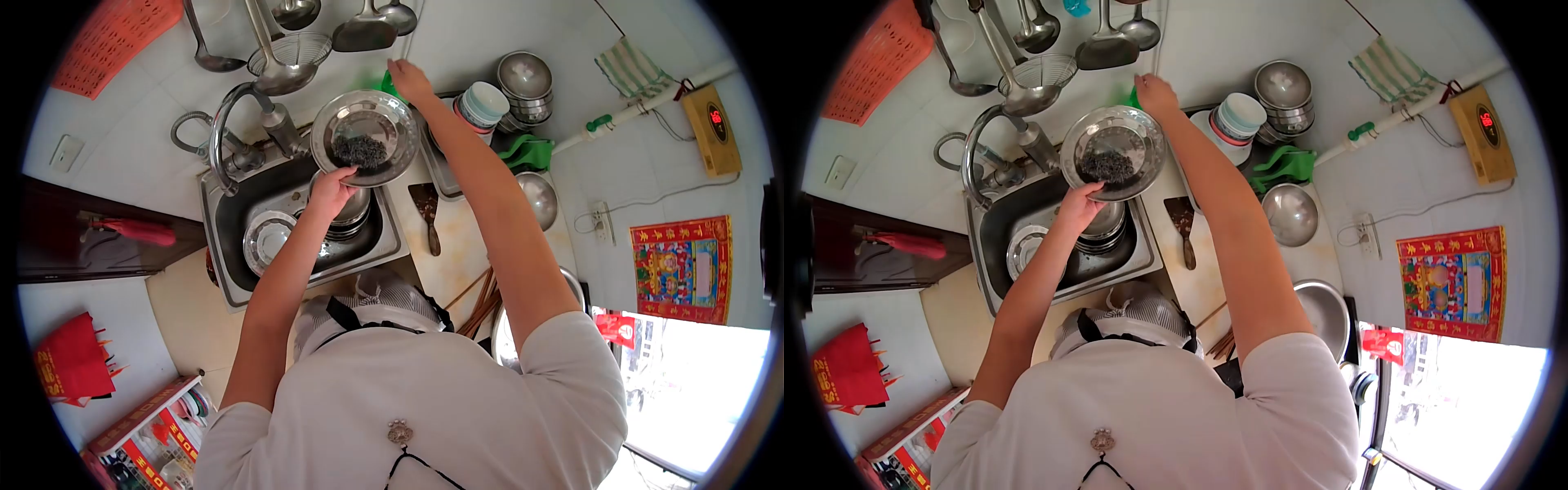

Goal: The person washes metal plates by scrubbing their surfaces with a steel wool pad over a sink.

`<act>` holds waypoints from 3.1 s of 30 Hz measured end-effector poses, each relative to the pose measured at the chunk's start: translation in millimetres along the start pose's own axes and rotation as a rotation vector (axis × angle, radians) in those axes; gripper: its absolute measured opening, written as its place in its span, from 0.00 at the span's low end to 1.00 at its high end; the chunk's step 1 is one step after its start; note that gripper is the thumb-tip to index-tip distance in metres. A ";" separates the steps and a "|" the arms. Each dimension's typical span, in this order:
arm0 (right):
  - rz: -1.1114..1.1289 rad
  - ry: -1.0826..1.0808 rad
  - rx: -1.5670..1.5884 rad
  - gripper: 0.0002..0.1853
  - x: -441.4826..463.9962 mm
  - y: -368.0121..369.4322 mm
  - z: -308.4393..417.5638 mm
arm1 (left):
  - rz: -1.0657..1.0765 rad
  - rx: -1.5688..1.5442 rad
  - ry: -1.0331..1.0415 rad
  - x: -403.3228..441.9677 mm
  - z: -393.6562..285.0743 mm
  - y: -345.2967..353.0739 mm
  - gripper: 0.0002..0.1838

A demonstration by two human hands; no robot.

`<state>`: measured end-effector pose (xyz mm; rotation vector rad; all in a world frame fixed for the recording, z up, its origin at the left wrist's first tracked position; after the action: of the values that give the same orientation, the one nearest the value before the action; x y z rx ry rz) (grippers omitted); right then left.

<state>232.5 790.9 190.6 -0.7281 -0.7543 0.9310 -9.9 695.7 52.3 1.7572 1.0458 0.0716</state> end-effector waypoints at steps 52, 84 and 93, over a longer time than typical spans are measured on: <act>0.513 -1.000 0.264 0.23 -297.5 158.8 238.2 | -0.254 0.033 0.221 -206.9 -68.1 -133.7 0.26; 0.264 -0.345 0.536 0.23 -293.9 209.7 335.1 | 0.072 0.094 -0.131 -231.4 -117.4 -185.4 0.29; 0.295 -0.507 0.503 0.23 -296.3 201.0 348.7 | 0.164 0.065 -0.133 -227.9 -124.4 -171.6 0.22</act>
<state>-253.6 685.0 142.3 -0.1521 -0.8139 1.5373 -317.0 647.7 67.1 1.8777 0.8154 0.0228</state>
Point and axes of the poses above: each hand's wrist, its own x-axis towards the middle knuckle, its own y-axis out of the palm, z = x × y, the point moved 9 cm from there along x, towards the middle knuckle, and after that the axes turned 8 degrees about -x, right-handed, at the moved point
